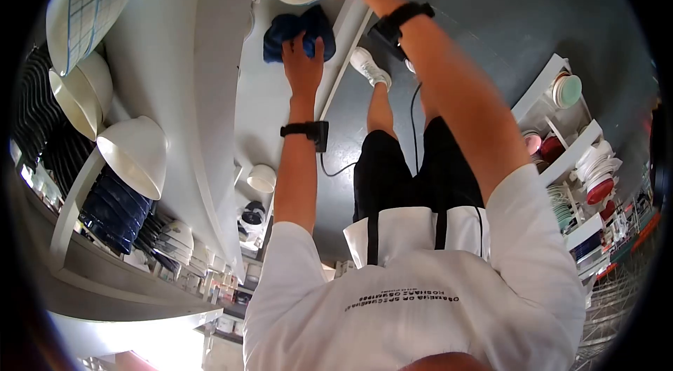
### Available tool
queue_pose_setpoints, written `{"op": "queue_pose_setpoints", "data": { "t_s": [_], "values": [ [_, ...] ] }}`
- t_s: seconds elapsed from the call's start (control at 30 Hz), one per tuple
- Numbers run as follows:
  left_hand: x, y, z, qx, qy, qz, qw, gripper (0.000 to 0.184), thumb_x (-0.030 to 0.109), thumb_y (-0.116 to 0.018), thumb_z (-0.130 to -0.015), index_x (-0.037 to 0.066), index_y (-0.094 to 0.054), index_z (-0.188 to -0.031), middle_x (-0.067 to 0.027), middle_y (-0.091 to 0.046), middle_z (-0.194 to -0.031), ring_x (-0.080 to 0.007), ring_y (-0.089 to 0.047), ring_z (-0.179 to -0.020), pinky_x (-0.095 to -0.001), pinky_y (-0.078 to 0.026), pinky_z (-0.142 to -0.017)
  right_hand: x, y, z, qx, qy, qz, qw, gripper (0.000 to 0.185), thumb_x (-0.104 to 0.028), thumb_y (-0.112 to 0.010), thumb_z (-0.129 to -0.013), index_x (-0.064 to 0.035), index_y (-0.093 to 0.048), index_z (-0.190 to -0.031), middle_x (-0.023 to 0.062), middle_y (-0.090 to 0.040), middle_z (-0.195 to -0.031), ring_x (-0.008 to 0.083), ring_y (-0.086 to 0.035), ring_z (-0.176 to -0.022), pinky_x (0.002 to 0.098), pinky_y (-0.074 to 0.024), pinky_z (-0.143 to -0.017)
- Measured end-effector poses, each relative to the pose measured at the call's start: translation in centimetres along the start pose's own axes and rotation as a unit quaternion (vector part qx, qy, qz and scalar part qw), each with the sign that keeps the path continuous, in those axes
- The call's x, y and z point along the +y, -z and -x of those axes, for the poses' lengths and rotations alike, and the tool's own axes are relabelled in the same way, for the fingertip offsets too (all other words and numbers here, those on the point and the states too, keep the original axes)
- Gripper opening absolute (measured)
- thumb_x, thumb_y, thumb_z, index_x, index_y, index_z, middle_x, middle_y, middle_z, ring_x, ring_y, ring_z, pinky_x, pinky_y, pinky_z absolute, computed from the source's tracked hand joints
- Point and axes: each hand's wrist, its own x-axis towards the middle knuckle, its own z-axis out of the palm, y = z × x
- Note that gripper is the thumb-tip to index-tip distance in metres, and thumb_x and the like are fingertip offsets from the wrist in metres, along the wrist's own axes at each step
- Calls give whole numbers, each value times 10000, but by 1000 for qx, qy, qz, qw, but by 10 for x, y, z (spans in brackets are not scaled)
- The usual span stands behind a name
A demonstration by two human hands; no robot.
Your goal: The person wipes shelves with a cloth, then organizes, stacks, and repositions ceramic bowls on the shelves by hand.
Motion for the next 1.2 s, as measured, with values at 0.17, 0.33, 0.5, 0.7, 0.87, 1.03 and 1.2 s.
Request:
{"op": "queue_pose_setpoints", "data": {
  "t_s": [0.17, 0.33, 0.5, 0.7, 0.87, 1.03, 1.2],
  "values": [
    [-62, 4, 37, -18, 162, 46, 986, 282, 281, -693, -827, 42, -675, -974, -142, -635, -864, -308, -612, -804, -394, -489, -751, 18, -19, -12, -31, -15, -227, 973, 653, -405, -603, -887, -84, -402, -1419, 233, -613, -1179, 411, -616, -1033, 498, -511, -842],
    [-123, 11, 103, -36, 341, 54, 938, 343, 332, -684, -782, 17, -662, -914, -167, -658, -757, -353, -623, -738, -425, -487, -728, 7, -23, -2, -20, -70, -222, 972, 802, -410, -674, -821, -84, -303, -1453, 192, -554, -1262, 301, -683, -869, 376, -601, -727],
    [-117, 4, 89, -30, 354, 26, 934, 361, 352, -670, -784, 13, -656, -906, -178, -675, -796, -360, -639, -761, -428, -490, -736, 6, -22, 11, -42, -56, -296, 952, 751, -423, -656, -865, -124, -300, -1455, 178, -526, -1290, 298, -642, -1019, 384, -597, -805],
    [-84, -1, 42, -85, 325, 36, 941, 395, 354, -659, -829, 43, -621, -1069, -157, -681, -866, -340, -656, -849, -416, -502, -767, 10, -22, 11, -93, -47, -390, 915, 730, -438, -614, -920, -136, -243, -1472, 138, -475, -1342, 267, -584, -1123, 382, -576, -856],
    [-4, -5, -15, 43, 362, 493, 790, 648, 455, -624, -901, 184, -342, -1418, -133, -518, -1219, -275, -520, -1127, -455, -473, -845, 7, -15, 15, -118, -71, -405, 904, 683, -470, -529, -971, -176, -194, -1488, 87, -501, -1296, 169, -577, -1085, 328, -573, -810],
    [10, 14, -18, 78, 362, 642, 671, 766, 624, -514, -905, 285, -191, -1510, -162, -323, -1402, -339, -383, -1267, -551, -404, -964, -11, -1, 43, -128, -74, -364, 920, 646, -496, -486, -983, -161, -243, -1479, 97, -500, -1302, 176, -565, -1097, 334, -549, -870],
    [8, 63, 14, 27, 274, 709, 650, 843, 731, -465, -860, 301, -166, -1520, -165, -253, -1465, -385, -325, -1335, -599, -390, -999, -36, -16, 89, -117, -47, -304, 944, 653, -491, -494, -976, -147, -260, -1479, 146, -497, -1335, 255, -541, -1161, 374, -509, -921]
  ]
}}
